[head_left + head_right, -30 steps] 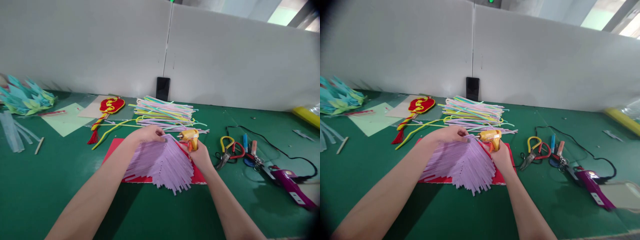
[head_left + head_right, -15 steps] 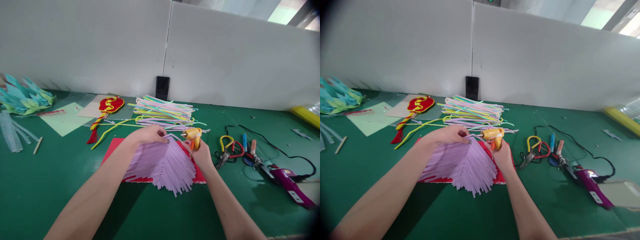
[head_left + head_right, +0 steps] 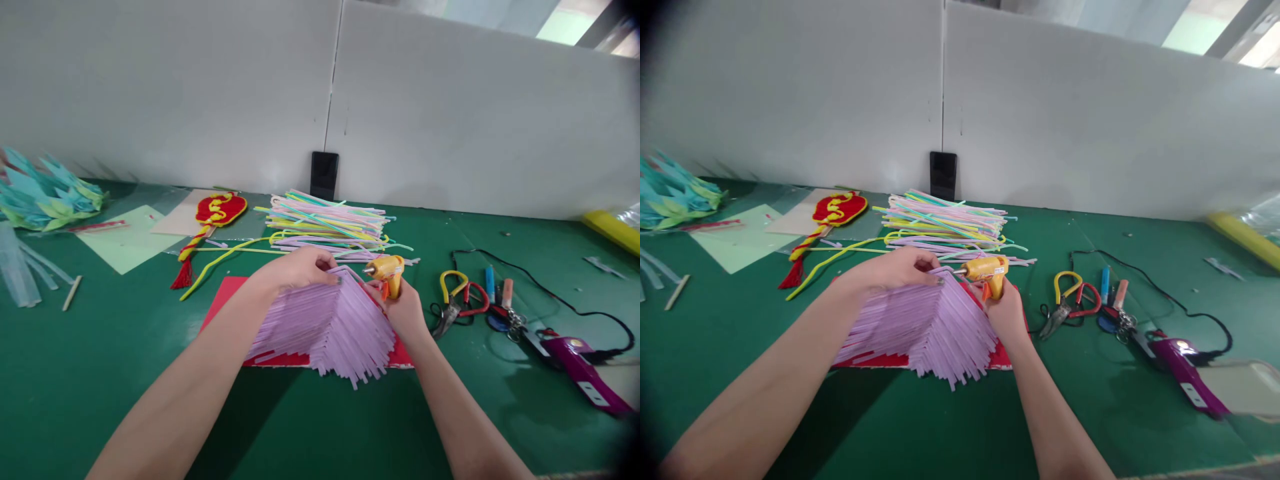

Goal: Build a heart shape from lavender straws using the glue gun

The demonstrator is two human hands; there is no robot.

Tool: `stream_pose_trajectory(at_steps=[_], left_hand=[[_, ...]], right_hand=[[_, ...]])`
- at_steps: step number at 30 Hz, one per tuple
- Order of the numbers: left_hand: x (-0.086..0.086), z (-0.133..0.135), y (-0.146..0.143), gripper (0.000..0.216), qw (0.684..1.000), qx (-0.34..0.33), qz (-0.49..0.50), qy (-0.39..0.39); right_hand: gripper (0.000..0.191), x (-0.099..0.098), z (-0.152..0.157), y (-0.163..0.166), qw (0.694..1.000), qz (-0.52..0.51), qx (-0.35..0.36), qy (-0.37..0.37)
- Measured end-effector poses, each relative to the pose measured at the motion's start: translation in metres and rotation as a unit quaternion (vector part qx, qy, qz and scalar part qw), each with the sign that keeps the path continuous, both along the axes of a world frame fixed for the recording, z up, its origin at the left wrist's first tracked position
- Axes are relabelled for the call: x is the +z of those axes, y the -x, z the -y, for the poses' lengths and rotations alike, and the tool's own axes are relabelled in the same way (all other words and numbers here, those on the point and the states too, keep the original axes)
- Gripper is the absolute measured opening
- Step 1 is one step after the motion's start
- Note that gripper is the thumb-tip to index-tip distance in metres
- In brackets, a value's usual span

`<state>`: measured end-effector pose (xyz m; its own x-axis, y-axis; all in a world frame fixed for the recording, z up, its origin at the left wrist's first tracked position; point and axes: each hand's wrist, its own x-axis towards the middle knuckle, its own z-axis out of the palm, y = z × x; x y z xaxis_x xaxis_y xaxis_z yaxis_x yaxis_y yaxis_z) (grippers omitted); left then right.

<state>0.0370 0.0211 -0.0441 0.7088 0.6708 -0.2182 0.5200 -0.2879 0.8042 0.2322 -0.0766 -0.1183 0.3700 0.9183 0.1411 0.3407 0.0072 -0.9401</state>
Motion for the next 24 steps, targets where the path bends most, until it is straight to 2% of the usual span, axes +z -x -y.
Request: stream_pose_trajectory(at_steps=[8,14,24], left_hand=[[-0.006,-0.004,0.002,0.02,1.0,-0.004,0.009,-0.001],[-0.006,-0.005,0.003,0.018,1.0,0.011,0.009,0.012],[-0.007,-0.004,0.001,0.017,0.999,0.03,0.007,-0.018]], right_hand=[[0.034,0.008,0.004,-0.003,1.0,-0.017,-0.025,-0.002],[0.038,0.009,0.004,-0.003,0.999,-0.048,-0.014,-0.007],[0.04,0.011,0.005,-0.001,0.997,-0.068,-0.017,-0.022]])
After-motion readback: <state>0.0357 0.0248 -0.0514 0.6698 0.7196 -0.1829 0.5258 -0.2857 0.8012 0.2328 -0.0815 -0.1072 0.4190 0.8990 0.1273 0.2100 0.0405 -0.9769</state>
